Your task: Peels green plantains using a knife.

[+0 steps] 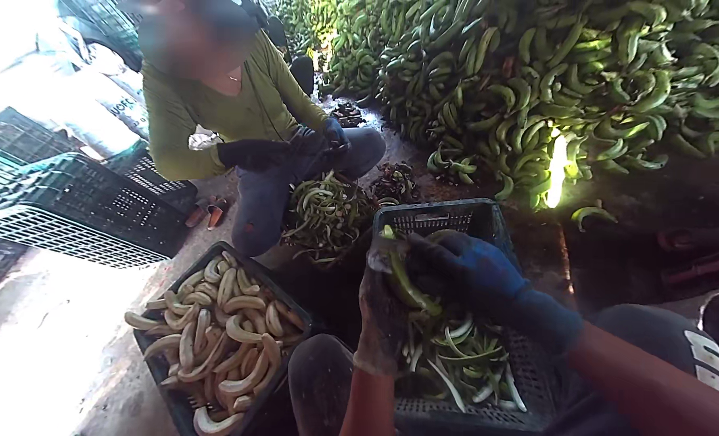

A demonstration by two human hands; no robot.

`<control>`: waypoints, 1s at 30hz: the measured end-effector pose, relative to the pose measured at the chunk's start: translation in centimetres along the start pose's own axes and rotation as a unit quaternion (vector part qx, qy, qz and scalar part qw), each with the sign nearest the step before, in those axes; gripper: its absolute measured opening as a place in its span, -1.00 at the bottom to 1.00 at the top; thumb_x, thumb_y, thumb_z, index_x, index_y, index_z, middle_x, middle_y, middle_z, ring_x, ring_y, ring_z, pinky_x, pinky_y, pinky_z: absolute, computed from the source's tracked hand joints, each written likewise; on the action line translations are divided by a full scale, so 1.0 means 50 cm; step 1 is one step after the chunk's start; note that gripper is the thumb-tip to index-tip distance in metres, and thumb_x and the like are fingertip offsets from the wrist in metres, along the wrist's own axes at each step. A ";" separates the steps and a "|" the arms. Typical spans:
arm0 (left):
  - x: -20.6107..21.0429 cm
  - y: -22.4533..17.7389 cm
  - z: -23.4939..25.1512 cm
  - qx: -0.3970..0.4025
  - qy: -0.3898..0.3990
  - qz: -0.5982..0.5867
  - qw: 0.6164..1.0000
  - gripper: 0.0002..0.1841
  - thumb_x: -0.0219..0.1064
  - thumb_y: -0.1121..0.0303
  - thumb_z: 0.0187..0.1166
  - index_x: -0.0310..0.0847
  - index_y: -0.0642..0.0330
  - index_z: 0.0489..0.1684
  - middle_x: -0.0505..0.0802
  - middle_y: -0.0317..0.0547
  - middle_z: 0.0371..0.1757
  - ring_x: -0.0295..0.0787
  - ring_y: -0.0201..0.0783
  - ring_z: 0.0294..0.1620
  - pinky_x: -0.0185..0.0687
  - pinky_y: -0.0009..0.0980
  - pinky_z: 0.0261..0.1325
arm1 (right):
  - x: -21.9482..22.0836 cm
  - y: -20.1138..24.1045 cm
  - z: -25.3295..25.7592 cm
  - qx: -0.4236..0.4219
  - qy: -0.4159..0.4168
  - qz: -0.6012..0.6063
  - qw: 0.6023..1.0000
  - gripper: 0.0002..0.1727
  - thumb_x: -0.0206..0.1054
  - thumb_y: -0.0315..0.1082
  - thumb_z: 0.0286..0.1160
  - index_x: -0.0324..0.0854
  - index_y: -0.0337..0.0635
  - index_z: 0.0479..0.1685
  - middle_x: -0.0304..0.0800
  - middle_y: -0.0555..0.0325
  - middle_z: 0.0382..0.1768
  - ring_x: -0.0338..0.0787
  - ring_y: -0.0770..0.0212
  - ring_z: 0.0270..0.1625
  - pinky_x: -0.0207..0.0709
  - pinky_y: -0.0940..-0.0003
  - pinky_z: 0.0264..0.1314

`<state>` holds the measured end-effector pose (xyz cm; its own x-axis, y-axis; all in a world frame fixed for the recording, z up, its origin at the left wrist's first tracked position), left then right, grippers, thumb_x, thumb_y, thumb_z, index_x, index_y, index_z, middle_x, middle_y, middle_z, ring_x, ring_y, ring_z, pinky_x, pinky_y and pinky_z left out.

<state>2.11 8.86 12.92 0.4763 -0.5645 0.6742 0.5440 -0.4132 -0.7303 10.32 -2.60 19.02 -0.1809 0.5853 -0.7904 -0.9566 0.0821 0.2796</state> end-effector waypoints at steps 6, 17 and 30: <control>0.003 -0.021 -0.018 0.009 -0.016 0.151 0.988 -0.58 -0.02 0.11 0.81 0.66 0.25 0.08 0.83 -0.14 -0.26 0.80 -0.38 -0.26 0.80 -0.40 -0.16 | -0.006 -0.021 -0.003 0.105 0.010 0.033 0.994 -0.45 0.18 0.07 0.72 0.53 0.18 0.64 0.83 -0.03 -0.09 0.85 -0.10 -0.11 0.72 -0.11 -0.19; -0.030 -0.012 -0.014 -0.162 -0.051 0.006 0.986 -0.47 -0.10 -0.07 0.84 0.65 0.19 0.04 0.80 -0.02 -0.37 0.79 -0.25 -0.44 0.81 -0.30 -0.36 | 0.015 -0.050 -0.008 0.029 0.091 0.054 0.994 -0.46 0.35 0.12 0.57 0.61 0.11 0.46 0.83 0.11 -0.01 0.83 0.04 0.03 0.71 -0.08 0.11; -0.040 -0.027 -0.034 -0.138 -0.059 0.096 0.984 -0.52 -0.04 -0.09 0.82 0.70 0.05 0.03 0.82 -0.18 -0.33 0.79 -0.37 -0.38 0.76 -0.42 -0.33 | 0.026 0.022 -0.028 -0.124 0.106 0.092 0.982 -0.54 0.29 0.14 0.56 0.70 0.37 0.42 0.82 0.10 0.09 0.79 0.02 0.17 0.65 -0.05 0.18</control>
<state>-0.77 9.34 12.35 0.6370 -0.5711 0.5178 0.2358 -0.4951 -0.8362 8.72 -2.89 17.55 -0.3746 0.3881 -0.8421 -0.9246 -0.2237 0.3082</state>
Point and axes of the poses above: each hand's wrist, its own z-axis towards the middle knuckle, its own x-axis out of the palm, y = z × x, the point moved 9 cm from there along z, towards the middle knuckle
